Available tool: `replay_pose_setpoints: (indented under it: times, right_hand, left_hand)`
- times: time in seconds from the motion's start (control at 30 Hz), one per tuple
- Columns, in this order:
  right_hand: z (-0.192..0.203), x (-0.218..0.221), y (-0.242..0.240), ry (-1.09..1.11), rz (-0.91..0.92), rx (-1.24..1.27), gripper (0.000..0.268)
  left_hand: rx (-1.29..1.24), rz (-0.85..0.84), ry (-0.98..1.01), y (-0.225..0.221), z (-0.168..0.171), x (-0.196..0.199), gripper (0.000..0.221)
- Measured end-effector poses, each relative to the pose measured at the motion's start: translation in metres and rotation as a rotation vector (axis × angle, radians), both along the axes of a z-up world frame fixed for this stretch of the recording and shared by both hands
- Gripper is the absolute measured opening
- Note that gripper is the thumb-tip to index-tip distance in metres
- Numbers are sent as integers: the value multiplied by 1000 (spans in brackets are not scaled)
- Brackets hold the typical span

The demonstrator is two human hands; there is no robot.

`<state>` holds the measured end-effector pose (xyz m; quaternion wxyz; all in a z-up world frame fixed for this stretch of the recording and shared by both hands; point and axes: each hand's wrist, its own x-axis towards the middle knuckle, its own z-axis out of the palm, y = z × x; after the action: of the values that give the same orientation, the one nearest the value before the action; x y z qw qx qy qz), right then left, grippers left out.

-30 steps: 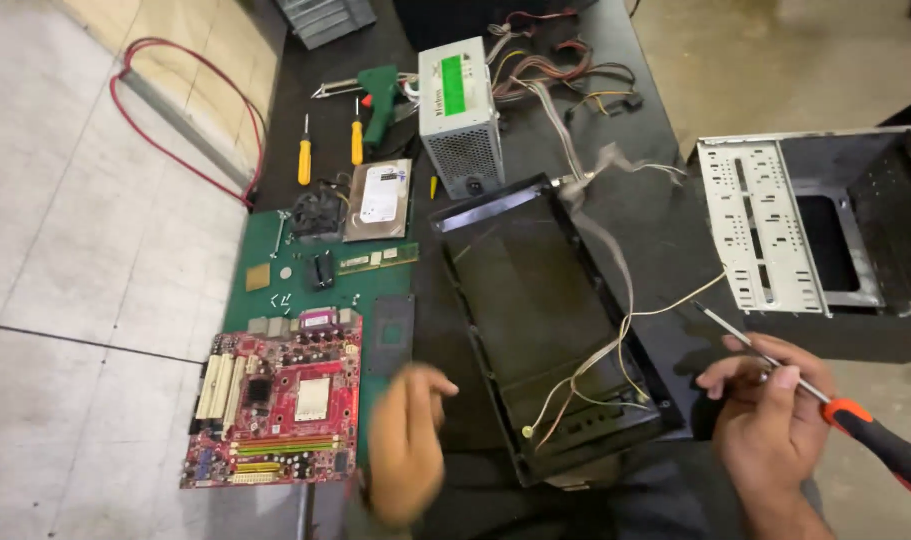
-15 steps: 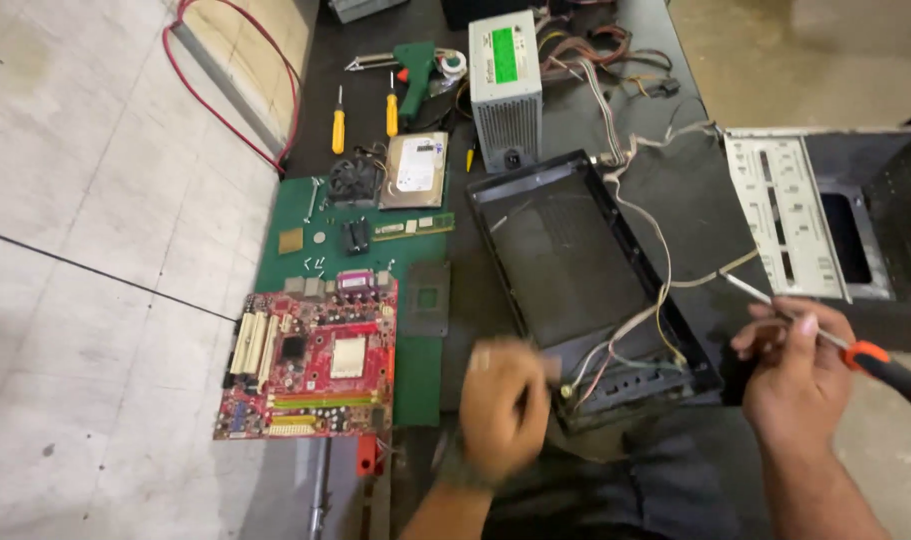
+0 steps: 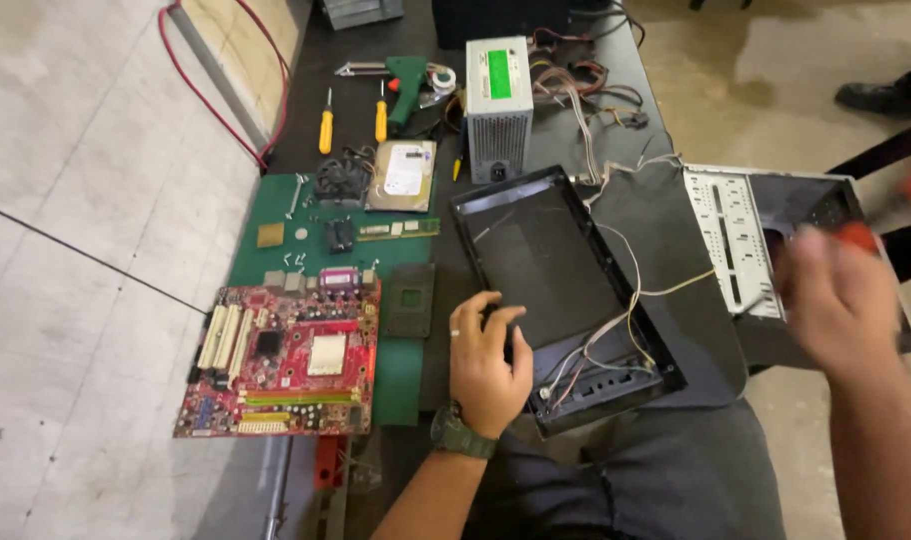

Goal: Disassembling a computer power supply unit and inspecting internal components including the cooling fan on a repair bench.

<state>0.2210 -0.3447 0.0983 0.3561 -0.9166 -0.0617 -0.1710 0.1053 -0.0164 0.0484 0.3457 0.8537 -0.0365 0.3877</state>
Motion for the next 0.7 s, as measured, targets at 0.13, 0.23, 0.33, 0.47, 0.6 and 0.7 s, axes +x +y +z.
replay_pose_setpoints:
  times: [0.13, 0.23, 0.33, 0.47, 0.6, 0.7]
  right_hand:
    - [-1, 55, 32, 252, 70, -243, 60]
    - [-12, 80, 65, 351, 160, -259, 55]
    - [-28, 76, 80, 268, 199, -152, 56]
    - [4, 26, 105, -72, 538, 314, 58]
    - [35, -22, 115, 110, 755, 431, 41]
    - [42, -43, 115, 331, 762, 803, 8]
  left_hand:
    - [-69, 0, -12, -1, -6, -6, 17]
    - [-90, -6, 24, 3, -10, -1, 14]
    - [-83, -9, 50, 3, -8, -4, 12]
    - [-74, -108, -34, 5, -2, -4, 11]
    - [-91, -200, 56, 6, -12, -7, 16]
    - [-67, -260, 104, 7, -8, -9, 18]
